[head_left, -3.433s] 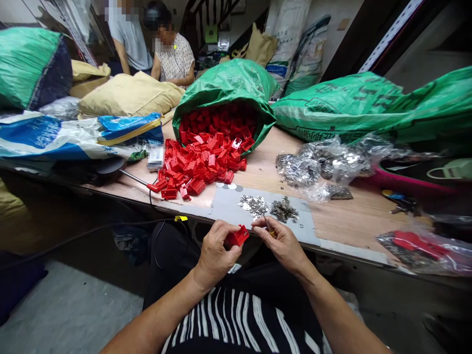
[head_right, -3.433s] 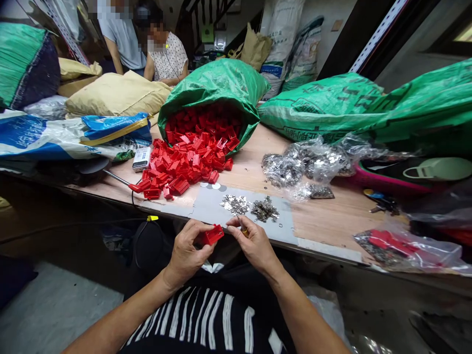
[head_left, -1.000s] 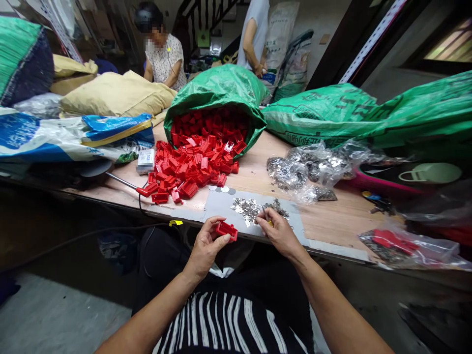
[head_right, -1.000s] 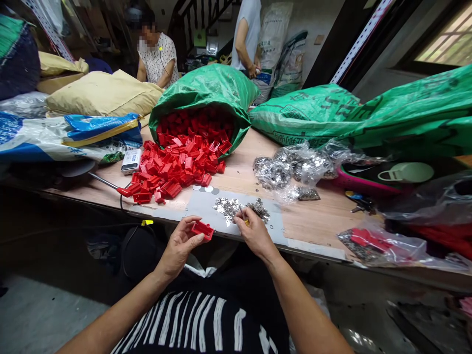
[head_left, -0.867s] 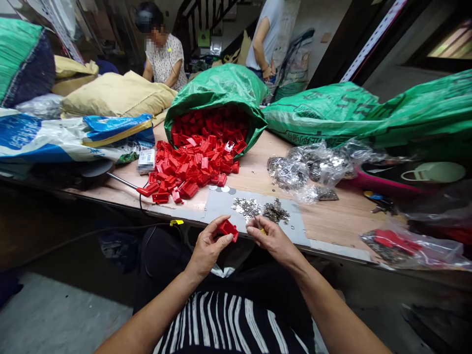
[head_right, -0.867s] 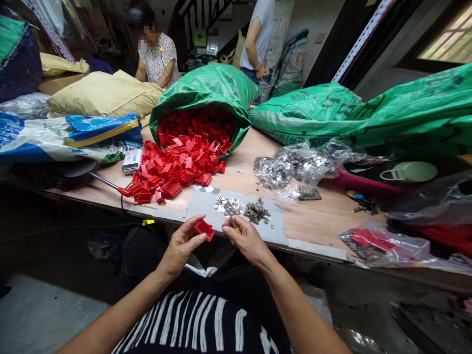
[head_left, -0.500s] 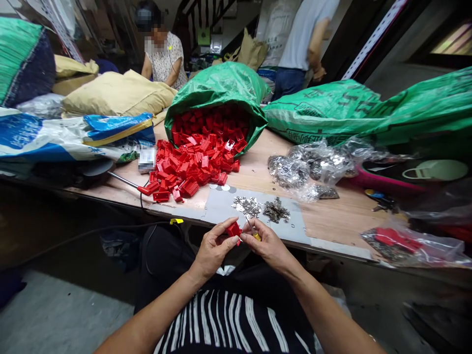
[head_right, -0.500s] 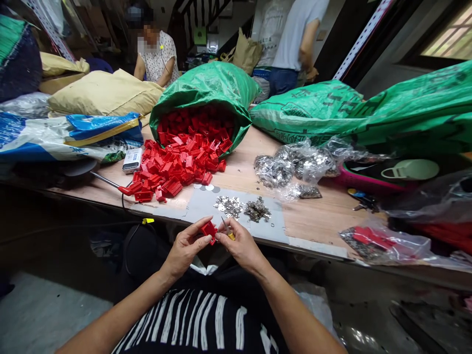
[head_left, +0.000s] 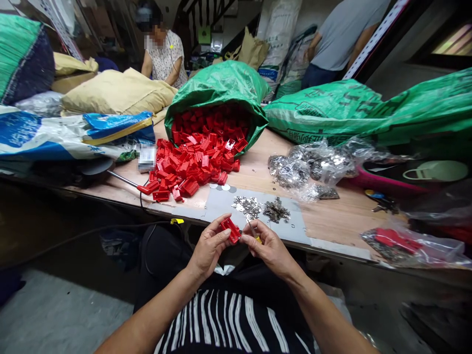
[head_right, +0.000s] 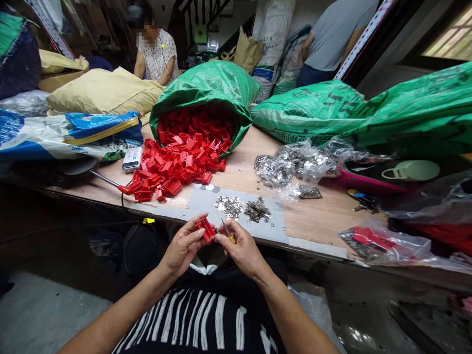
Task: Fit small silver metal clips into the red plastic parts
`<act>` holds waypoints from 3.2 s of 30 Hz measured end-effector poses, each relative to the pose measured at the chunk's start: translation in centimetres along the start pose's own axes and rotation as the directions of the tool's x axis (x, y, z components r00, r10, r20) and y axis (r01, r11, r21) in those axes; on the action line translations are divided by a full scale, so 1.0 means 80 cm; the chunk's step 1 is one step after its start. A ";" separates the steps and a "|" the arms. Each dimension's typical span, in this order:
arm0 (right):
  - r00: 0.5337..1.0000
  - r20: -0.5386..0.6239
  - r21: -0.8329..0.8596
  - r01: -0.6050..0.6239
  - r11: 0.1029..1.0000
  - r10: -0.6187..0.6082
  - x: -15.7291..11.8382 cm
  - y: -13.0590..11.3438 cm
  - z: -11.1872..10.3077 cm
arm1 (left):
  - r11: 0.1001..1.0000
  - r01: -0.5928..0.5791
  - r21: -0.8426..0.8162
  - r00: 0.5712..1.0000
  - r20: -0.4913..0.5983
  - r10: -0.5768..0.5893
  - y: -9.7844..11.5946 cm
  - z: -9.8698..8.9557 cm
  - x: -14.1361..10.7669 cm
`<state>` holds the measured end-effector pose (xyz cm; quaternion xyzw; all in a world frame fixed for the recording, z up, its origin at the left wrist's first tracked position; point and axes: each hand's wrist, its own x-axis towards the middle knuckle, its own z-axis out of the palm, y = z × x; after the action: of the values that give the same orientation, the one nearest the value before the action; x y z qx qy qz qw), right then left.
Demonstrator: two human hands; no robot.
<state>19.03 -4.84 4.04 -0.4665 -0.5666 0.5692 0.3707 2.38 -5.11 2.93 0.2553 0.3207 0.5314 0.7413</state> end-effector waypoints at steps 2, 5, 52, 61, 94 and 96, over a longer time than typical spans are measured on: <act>0.999 0.003 -0.082 0.048 0.995 -0.048 -0.002 -0.002 0.000 | 1.000 0.001 -0.006 1.000 0.006 -0.001 0.001 0.000 0.000; 0.984 0.051 -0.292 0.175 0.940 -0.168 -0.005 -0.006 -0.001 | 1.000 -0.003 0.029 1.000 0.010 0.002 0.002 0.001 -0.001; 0.931 0.108 -0.705 0.319 0.634 -0.349 0.043 0.026 -0.025 | 0.273 -0.440 0.856 0.886 0.362 0.290 0.007 -0.039 0.064; 0.925 0.117 -0.726 0.328 0.605 -0.362 0.045 0.030 -0.024 | 0.319 -0.419 0.850 0.902 0.350 0.253 0.014 -0.040 0.069; 0.973 0.186 -0.500 0.214 0.839 -0.137 -0.002 -0.005 -0.008 | 0.994 0.069 -0.079 0.997 0.024 -0.068 0.007 0.000 0.006; 0.969 0.195 -0.498 0.232 0.836 -0.153 -0.002 -0.010 -0.004 | 0.974 0.114 -0.196 0.993 0.038 -0.109 0.006 0.001 0.002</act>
<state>19.32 -4.80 4.91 -0.4460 -0.7682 0.3887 0.2446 2.18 -4.80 3.33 0.1693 0.2701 0.5146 0.7960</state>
